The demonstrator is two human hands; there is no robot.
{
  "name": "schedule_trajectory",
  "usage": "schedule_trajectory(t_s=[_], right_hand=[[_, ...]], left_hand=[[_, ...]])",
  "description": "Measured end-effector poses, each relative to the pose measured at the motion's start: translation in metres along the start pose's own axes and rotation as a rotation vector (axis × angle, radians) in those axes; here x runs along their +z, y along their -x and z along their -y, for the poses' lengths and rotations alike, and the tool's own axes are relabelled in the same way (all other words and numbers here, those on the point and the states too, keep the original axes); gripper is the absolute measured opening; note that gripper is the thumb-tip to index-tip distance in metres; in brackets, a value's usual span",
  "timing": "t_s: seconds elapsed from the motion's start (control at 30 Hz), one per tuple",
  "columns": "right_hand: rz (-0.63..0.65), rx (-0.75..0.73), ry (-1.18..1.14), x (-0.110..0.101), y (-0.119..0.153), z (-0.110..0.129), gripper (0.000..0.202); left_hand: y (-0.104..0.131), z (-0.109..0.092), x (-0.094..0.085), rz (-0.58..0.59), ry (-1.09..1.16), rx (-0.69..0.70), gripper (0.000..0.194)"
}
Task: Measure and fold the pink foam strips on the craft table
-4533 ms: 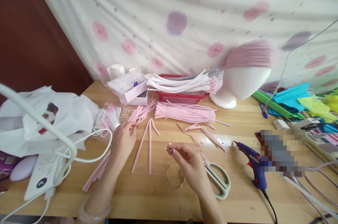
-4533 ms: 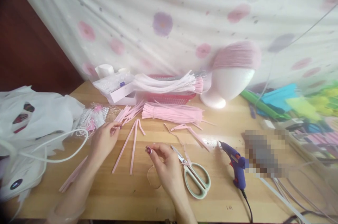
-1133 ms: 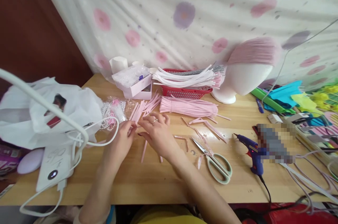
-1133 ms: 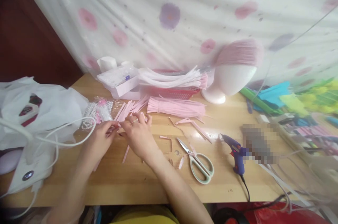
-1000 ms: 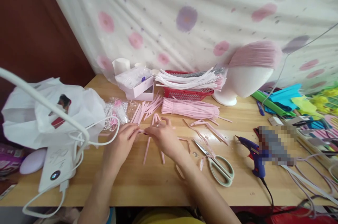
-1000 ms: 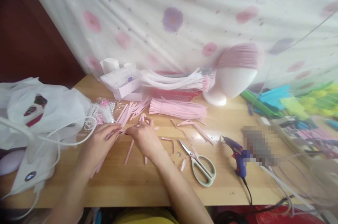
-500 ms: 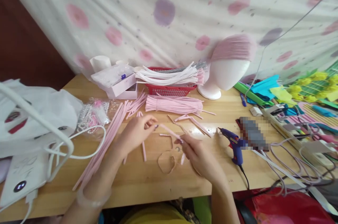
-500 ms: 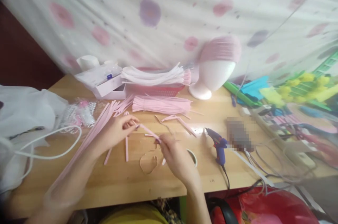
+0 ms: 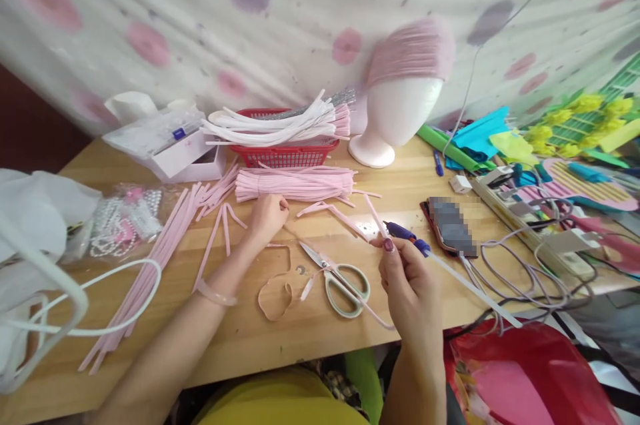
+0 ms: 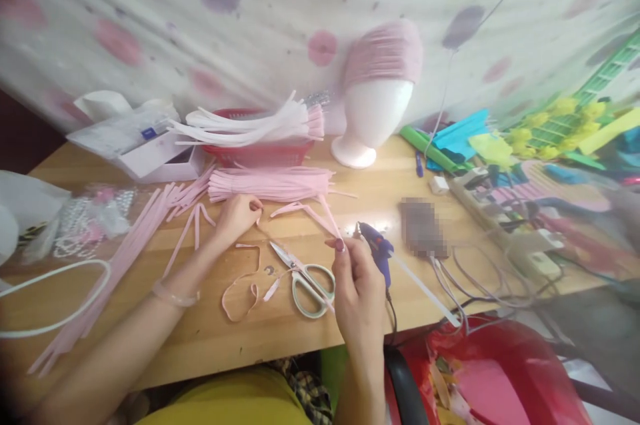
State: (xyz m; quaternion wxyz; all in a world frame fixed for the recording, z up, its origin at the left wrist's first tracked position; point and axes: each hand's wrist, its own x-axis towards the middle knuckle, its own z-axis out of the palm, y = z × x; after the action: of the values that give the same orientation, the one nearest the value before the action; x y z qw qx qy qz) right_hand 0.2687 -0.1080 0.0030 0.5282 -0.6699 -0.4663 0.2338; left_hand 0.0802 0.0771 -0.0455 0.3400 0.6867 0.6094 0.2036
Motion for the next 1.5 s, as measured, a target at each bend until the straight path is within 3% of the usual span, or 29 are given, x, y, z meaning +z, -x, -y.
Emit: schedule_trajectory(t_s=[0.17,0.37,0.43,0.53,0.63,0.83,1.17,1.3,1.5], right_hand=[[-0.007,-0.025,-0.034,0.008,-0.003,0.005,0.034],[0.085,-0.120,-0.104,0.032,-0.006,0.030,0.030],[0.231,-0.205,-0.178,0.046,-0.012,0.040,0.030],[0.563,-0.233,-0.350,0.071,-0.019,0.055,0.032],[0.735,-0.183,-0.445,0.097,-0.019,0.064,0.037],[0.792,-0.164,-0.460,0.128,-0.001,0.067,0.041],[0.773,-0.215,-0.369,0.131,0.004,0.076,0.033],[0.755,-0.241,-0.298,0.130,0.003,0.078,0.030],[0.764,-0.219,-0.292,0.124,0.003,0.080,0.028]], left_hand=[[0.017,0.005,-0.015,-0.027,0.341,0.018,0.020],[0.072,0.003,-0.058,-0.166,0.774,0.084,0.031],[0.090,-0.001,-0.076,-0.201,0.877,0.116,0.030],[0.112,-0.005,-0.100,-0.241,1.107,0.206,0.023],[0.130,0.001,-0.114,-0.316,1.031,0.257,0.017],[0.151,0.022,-0.121,-0.427,0.862,0.268,0.022],[0.154,0.026,-0.119,-0.468,0.797,0.313,0.027],[0.152,0.020,-0.115,-0.576,0.754,0.313,0.024],[0.151,0.017,-0.114,-0.629,0.746,0.204,0.026]])
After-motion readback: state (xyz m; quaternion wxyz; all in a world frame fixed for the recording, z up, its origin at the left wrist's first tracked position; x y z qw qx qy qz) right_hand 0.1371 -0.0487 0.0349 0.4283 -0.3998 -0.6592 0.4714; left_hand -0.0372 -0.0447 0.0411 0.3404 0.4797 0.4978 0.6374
